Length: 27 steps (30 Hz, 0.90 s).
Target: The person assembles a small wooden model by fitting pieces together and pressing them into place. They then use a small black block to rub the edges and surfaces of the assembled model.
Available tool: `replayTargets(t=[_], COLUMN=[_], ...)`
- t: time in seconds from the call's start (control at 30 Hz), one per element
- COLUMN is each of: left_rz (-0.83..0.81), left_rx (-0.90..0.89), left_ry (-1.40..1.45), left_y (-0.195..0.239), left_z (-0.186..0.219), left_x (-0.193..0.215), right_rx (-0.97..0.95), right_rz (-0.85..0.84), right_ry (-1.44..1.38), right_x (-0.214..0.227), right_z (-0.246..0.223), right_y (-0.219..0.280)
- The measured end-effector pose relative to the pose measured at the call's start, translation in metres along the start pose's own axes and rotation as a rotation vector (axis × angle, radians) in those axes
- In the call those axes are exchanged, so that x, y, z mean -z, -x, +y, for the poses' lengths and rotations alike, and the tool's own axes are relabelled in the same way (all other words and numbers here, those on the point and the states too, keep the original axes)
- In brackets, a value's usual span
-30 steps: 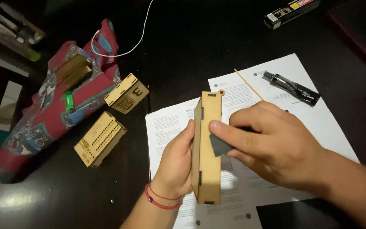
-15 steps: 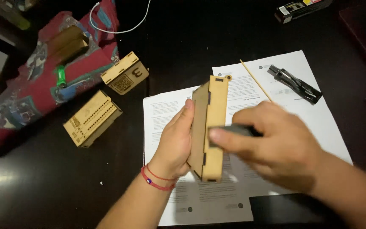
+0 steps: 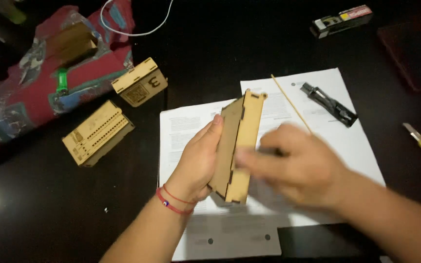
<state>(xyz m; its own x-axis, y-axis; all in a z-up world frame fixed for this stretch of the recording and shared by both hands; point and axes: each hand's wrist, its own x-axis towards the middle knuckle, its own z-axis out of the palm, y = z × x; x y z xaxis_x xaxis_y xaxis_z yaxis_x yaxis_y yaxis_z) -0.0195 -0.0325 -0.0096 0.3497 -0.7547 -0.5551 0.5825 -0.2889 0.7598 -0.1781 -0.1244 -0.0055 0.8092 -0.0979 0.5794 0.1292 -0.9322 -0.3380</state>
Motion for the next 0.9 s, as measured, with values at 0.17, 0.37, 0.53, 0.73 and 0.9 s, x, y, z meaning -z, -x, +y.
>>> replayTargets(t=[0.17,0.37,0.53,0.73,0.9], left_rz=[0.124,0.017,0.048,0.038,0.054], left_rx=[-0.029,-0.017,-0.056,-0.053,-0.038], left_ry=[-0.064,-0.145,-0.088,-0.139,-0.158], left_y=[0.004,-0.006,-0.003,-0.002,0.001], left_z=[0.017,0.001,0.009,0.009,0.011], left_x=[-0.005,-0.001,0.000,0.004,0.005], right_rx=[0.033,-0.332,-0.280,-0.170,-0.251], right_rz=[-0.262,-0.199,-0.568,-0.272,-0.438], right_ry=[0.045,0.162,0.258,0.191,0.303], right_x=[-0.026,0.005,-0.013,-0.020,-0.044], right_z=[0.032,0.059,0.033,0.051,0.076], right_y=[0.031,0.016,0.014,0.033,0.041])
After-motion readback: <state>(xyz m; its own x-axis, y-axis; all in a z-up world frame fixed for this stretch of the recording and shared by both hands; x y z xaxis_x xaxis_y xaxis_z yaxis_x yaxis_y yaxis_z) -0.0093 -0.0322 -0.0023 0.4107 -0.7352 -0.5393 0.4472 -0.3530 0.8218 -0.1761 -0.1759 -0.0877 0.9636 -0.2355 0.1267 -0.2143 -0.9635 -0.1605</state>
